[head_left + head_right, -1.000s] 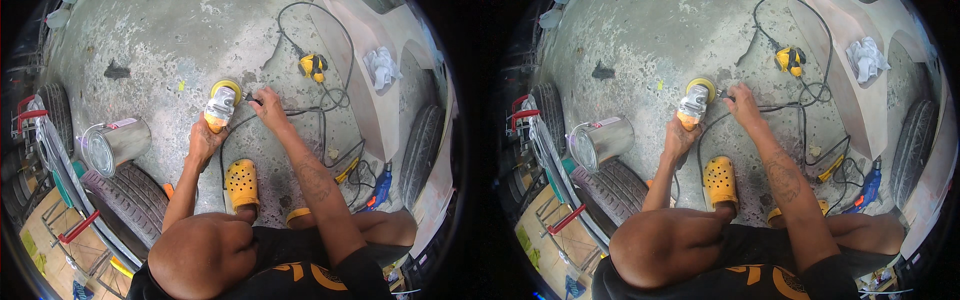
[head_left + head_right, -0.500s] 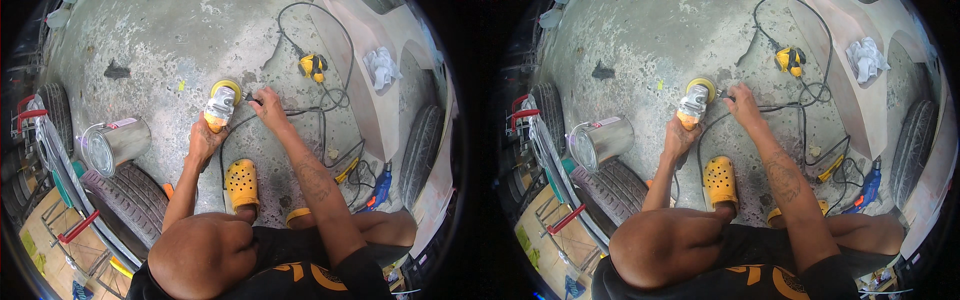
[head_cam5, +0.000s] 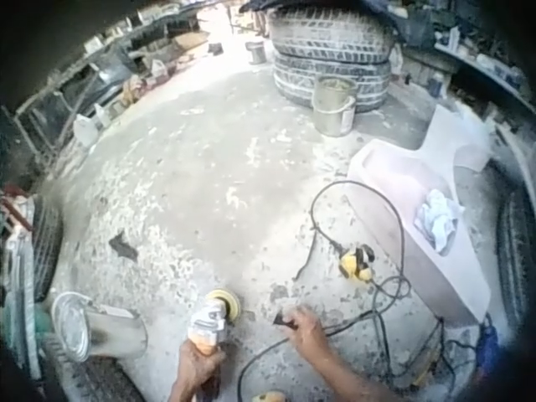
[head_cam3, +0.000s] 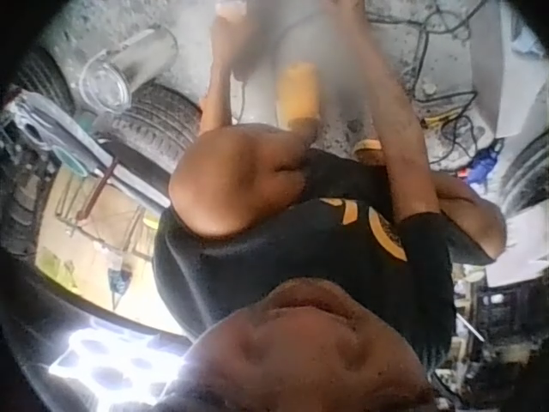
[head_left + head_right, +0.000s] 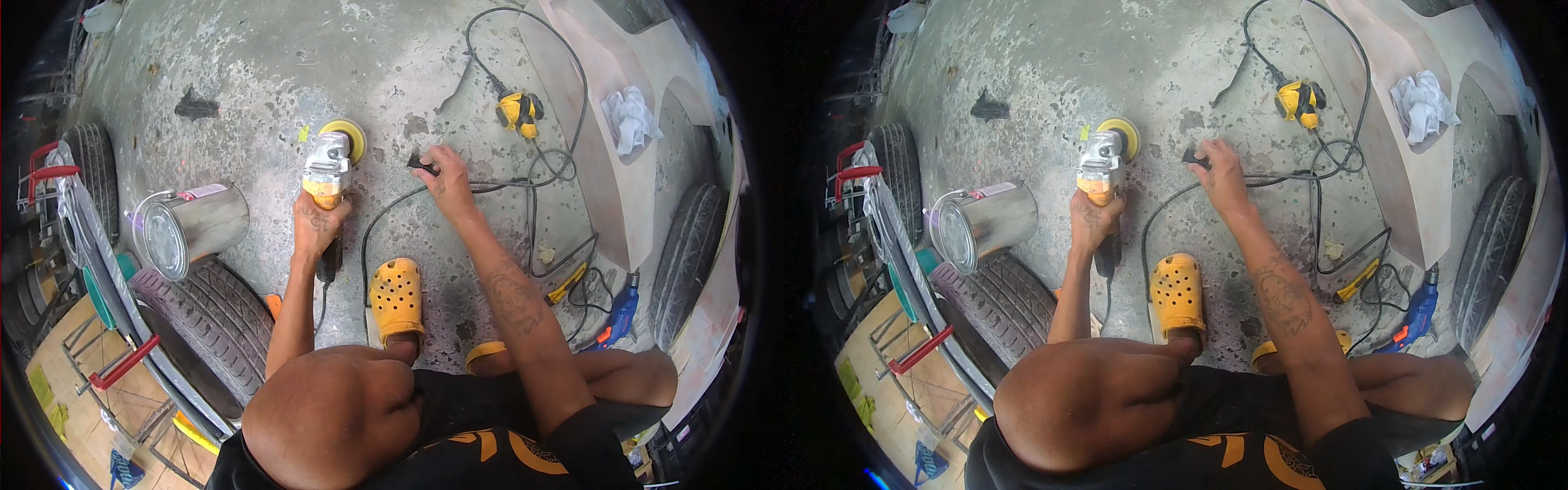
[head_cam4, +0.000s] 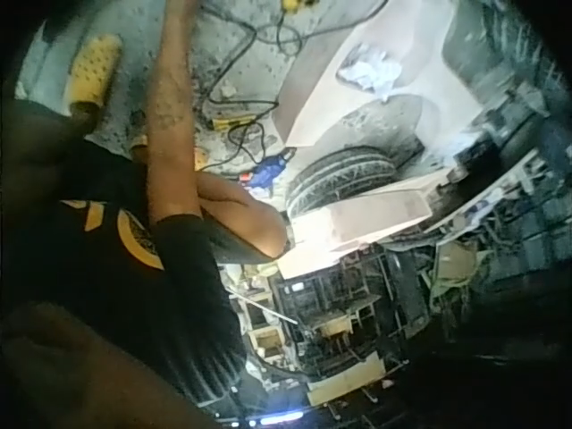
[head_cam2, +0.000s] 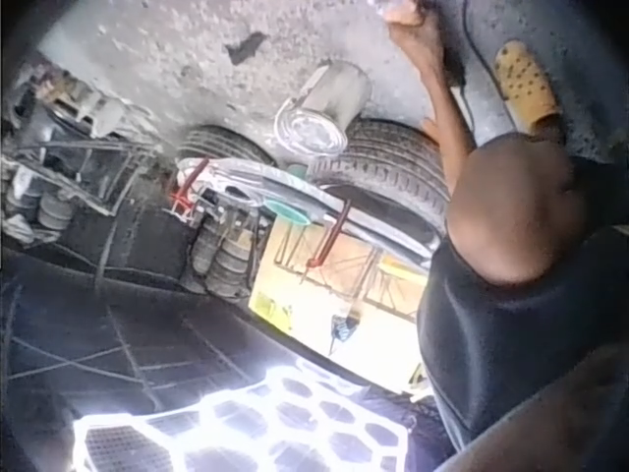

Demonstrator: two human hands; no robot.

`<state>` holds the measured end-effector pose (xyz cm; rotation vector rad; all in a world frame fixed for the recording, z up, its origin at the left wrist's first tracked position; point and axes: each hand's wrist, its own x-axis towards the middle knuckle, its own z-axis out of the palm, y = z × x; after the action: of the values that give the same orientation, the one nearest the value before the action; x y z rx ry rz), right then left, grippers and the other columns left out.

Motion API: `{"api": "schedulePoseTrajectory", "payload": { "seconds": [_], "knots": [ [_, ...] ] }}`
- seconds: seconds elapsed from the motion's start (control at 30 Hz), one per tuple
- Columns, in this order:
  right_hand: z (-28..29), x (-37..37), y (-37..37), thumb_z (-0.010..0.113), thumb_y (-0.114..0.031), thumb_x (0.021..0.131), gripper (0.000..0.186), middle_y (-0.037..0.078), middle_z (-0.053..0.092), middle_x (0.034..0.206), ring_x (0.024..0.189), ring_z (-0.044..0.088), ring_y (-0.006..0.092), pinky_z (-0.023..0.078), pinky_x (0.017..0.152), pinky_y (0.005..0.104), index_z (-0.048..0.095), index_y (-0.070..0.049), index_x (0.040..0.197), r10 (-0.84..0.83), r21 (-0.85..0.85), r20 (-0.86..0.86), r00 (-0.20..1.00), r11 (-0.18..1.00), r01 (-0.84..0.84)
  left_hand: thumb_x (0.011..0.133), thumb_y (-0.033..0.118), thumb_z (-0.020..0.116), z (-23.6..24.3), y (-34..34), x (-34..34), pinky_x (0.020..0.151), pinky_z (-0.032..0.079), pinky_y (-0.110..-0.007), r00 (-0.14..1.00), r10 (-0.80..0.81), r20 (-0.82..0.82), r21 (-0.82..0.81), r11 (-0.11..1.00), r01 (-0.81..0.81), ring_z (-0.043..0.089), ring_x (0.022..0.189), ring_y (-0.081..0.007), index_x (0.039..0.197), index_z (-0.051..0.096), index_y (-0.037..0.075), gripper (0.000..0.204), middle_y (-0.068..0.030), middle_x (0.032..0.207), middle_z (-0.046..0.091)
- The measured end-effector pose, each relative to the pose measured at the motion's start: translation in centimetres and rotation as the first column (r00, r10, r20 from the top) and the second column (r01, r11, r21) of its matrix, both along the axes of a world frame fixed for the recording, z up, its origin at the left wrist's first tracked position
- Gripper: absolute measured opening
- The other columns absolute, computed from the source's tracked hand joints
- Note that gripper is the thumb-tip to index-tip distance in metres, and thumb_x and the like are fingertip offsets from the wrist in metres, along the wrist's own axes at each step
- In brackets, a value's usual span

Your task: Using a grinder and electric drill to refine and modify a fiberglass or plastic car body part.

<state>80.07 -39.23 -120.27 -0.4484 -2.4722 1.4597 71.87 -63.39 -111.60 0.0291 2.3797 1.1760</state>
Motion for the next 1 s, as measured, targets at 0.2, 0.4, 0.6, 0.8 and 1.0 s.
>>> {"api": "schedulePoseTrajectory", "payload": {
  "seconds": [0.2,0.4,0.6,0.8,1.0],
  "knots": [
    [-0.1,0.1,-0.3,0.083,-0.006,0.078,0.03,0.012,0.063,0.094,0.082,0.062,0.0269,0.051,0.069,0.0361,0.06,0.001,0.097,0.014,0.045,-0.027,1.0,0.999,-0.013,0.074,0.014,0.074,-0.3,-0.6,0.0,0.08,0.054,-0.036,0.999,0.025,-0.046,0.012,1.0,-0.025,0.069,0.085,-0.0239,0.111,0.061,-0.005,0.044,-0.0145,0.096,0.073],
    [0.1,0.2,-0.3,0.082,-0.003,0.078,0.03,0.013,0.061,0.094,0.083,0.062,0.0274,0.052,0.071,0.0356,0.059,0.002,0.096,0.023,0.076,-0.024,0.999,0.997,-0.022,0.073,0.014,0.075,-0.4,-0.3,0.3,0.082,0.054,-0.036,1.0,0.019,0.021,-0.009,1.0,-0.019,0.07,0.089,-0.0242,0.112,0.061,-0.006,0.046,-0.0163,0.099,0.074],
    [0.4,0.0,0.0,0.082,-0.007,0.079,0.027,0.013,0.061,0.094,0.076,0.06,0.0264,0.052,0.067,0.0361,0.06,0.002,0.092,-0.026,-0.026,-0.003,1.0,0.999,0.026,0.073,0.015,0.077,-0.3,0.8,1.1,0.086,0.055,-0.037,0.994,-0.084,-0.066,-0.038,0.996,0.082,0.072,0.094,-0.0274,0.114,0.06,-0.005,0.049,-0.0188,0.102,0.074],
    [0.4,-0.1,0.1,0.08,-0.005,0.079,0.024,0.018,0.058,0.091,0.078,0.059,0.0348,0.048,0.067,0.0415,0.06,0.001,0.092,-0.012,-0.061,0.022,1.0,0.998,0.013,0.073,0.013,0.077,-0.2,2.1,1.5,0.084,0.055,-0.039,0.986,-0.151,-0.072,-0.026,0.988,0.15,0.073,0.095,-0.0337,0.113,0.058,-0.004,0.048,-0.0226,0.101,0.073],
    [0.4,-0.1,0.0,0.079,-0.005,0.079,0.022,0.018,0.058,0.09,0.078,0.059,0.0351,0.048,0.069,0.0419,0.061,0.001,0.091,-0.017,-0.067,0.038,0.999,0.998,0.02,0.074,0.012,0.078,-0.5,2.6,1.8,0.08,0.056,-0.042,0.974,-0.202,-0.1,-0.018,0.979,0.201,0.073,0.091,-0.0377,0.111,0.057,-0.003,0.045,-0.0225,0.098,0.073]
  ]
}}
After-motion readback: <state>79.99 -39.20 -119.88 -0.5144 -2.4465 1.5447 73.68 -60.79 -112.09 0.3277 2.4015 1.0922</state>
